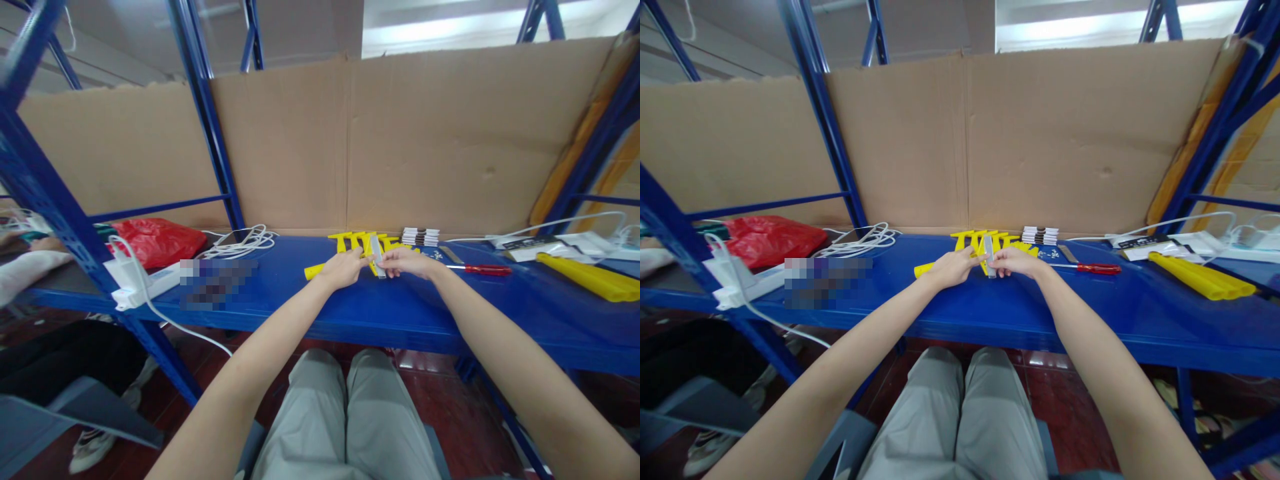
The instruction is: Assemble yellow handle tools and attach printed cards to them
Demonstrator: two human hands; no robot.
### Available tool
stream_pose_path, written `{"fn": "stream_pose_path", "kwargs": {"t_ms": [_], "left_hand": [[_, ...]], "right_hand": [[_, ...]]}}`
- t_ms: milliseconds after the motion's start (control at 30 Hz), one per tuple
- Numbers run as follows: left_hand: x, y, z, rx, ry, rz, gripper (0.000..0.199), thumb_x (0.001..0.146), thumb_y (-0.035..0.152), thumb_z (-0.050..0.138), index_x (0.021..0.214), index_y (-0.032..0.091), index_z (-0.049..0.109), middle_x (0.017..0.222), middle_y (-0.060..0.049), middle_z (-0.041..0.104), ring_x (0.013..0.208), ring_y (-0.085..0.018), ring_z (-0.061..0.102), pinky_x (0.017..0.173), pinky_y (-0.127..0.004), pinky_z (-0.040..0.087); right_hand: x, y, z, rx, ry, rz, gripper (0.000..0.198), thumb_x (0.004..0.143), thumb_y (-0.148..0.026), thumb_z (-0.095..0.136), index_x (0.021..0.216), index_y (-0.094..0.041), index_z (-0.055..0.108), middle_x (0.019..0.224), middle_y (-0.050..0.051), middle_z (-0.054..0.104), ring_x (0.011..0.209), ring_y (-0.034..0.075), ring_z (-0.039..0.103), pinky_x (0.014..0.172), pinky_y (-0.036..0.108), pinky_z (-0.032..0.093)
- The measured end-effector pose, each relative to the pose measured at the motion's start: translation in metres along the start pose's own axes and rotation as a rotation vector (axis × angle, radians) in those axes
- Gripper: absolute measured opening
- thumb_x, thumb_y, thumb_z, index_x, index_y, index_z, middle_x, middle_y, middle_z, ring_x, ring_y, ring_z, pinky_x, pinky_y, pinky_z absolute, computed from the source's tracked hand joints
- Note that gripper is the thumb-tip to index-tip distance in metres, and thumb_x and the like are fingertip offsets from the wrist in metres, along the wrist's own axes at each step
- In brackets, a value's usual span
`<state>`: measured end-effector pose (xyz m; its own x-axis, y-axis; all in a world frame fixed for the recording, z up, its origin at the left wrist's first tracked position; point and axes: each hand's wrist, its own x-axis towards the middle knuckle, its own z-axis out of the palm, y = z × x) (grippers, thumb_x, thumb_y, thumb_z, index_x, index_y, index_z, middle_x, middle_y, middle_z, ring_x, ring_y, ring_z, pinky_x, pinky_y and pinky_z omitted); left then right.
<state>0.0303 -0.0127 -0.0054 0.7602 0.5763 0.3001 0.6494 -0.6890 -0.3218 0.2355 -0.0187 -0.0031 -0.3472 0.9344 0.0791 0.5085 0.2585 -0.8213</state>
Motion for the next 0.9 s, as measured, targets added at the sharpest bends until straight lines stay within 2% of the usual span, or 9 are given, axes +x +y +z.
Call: {"fn": "stream_pose_path", "kwargs": {"t_ms": [167,367,433,567,600,667,733,800,900], "left_hand": [[-0.001,0.002,0.001,0.002,0.001,0.019,0.054,0.09,0.011,0.036,0.141,0.029,0.042,0.113,-0.01,0.056,0.102,-0.023,0.061,0.081,-0.034,0.05],[-0.001,0.003,0.001,0.005,-0.003,0.008,0.052,0.092,0.014,0.035,0.141,0.028,0.043,0.113,-0.01,0.057,0.102,-0.022,0.062,0.081,-0.031,0.05],[0.0,0.001,0.002,-0.001,0.007,0.002,0.05,0.093,0.015,0.035,0.141,0.027,0.043,0.114,-0.011,0.057,0.101,-0.021,0.062,0.081,-0.031,0.05],[0.0,-0.001,0.004,-0.018,0.011,0.0,0.047,0.096,0.02,0.032,0.141,0.025,0.044,0.115,-0.011,0.057,0.097,-0.022,0.063,0.08,-0.031,0.051],[0.0,-0.001,0.004,-0.021,0.01,-0.001,0.047,0.096,0.021,0.031,0.141,0.024,0.044,0.115,-0.011,0.057,0.097,-0.022,0.064,0.08,-0.031,0.051],[0.001,-0.001,0.003,-0.023,0.007,-0.004,0.047,0.096,0.02,0.031,0.141,0.024,0.044,0.115,-0.011,0.058,0.098,-0.022,0.063,0.081,-0.032,0.05],[0.001,-0.001,0.003,-0.023,0.004,-0.007,0.047,0.095,0.02,0.032,0.141,0.024,0.044,0.115,-0.011,0.058,0.098,-0.022,0.063,0.082,-0.031,0.05],[0.001,0.0,0.003,-0.021,0.004,-0.006,0.047,0.095,0.02,0.033,0.14,0.025,0.045,0.115,-0.011,0.058,0.099,-0.022,0.063,0.082,-0.031,0.05],[0.001,0.0,0.003,-0.025,0.002,0.003,0.047,0.095,0.02,0.033,0.141,0.026,0.044,0.116,-0.011,0.057,0.098,-0.022,0.063,0.082,-0.031,0.05]], "right_hand": [[0.003,0.003,0.003,-0.016,-0.051,-0.005,0.026,0.067,-0.039,0.067,0.057,-0.017,0.06,0.047,-0.002,0.052,0.045,0.008,0.043,0.045,0.022,0.031],[0.001,0.004,-0.005,-0.045,-0.087,-0.028,0.03,0.067,-0.045,0.067,0.059,-0.016,0.062,0.049,-0.002,0.052,0.044,0.008,0.04,0.044,0.021,0.029],[0.003,0.01,-0.014,-0.131,0.007,-0.02,0.028,0.072,-0.041,0.062,0.059,-0.016,0.062,0.051,0.001,0.055,0.045,0.009,0.043,0.045,0.022,0.032],[0.006,0.029,-0.039,-0.534,0.494,0.085,0.017,0.075,-0.022,0.056,0.061,-0.017,0.062,0.065,0.008,0.066,0.06,0.016,0.057,0.056,0.025,0.041],[0.005,0.034,-0.044,-0.637,0.569,0.142,0.013,0.075,-0.02,0.056,0.066,-0.017,0.065,0.071,0.01,0.068,0.067,0.018,0.06,0.06,0.026,0.043],[0.004,0.04,-0.05,-0.781,0.602,0.288,0.014,0.074,-0.02,0.057,0.078,-0.018,0.07,0.085,0.011,0.071,0.08,0.022,0.064,0.067,0.029,0.046],[0.001,0.042,-0.052,-0.852,0.566,0.408,0.022,0.076,-0.024,0.057,0.091,-0.021,0.072,0.099,0.01,0.071,0.093,0.025,0.064,0.076,0.033,0.047],[0.0,0.041,-0.05,-0.883,0.519,0.469,0.027,0.078,-0.029,0.056,0.099,-0.024,0.072,0.107,0.009,0.07,0.101,0.027,0.063,0.083,0.038,0.047],[-0.002,0.037,-0.046,-0.898,0.494,0.51,0.027,0.08,-0.033,0.055,0.1,-0.026,0.073,0.108,0.009,0.069,0.105,0.028,0.061,0.088,0.044,0.044]]}}
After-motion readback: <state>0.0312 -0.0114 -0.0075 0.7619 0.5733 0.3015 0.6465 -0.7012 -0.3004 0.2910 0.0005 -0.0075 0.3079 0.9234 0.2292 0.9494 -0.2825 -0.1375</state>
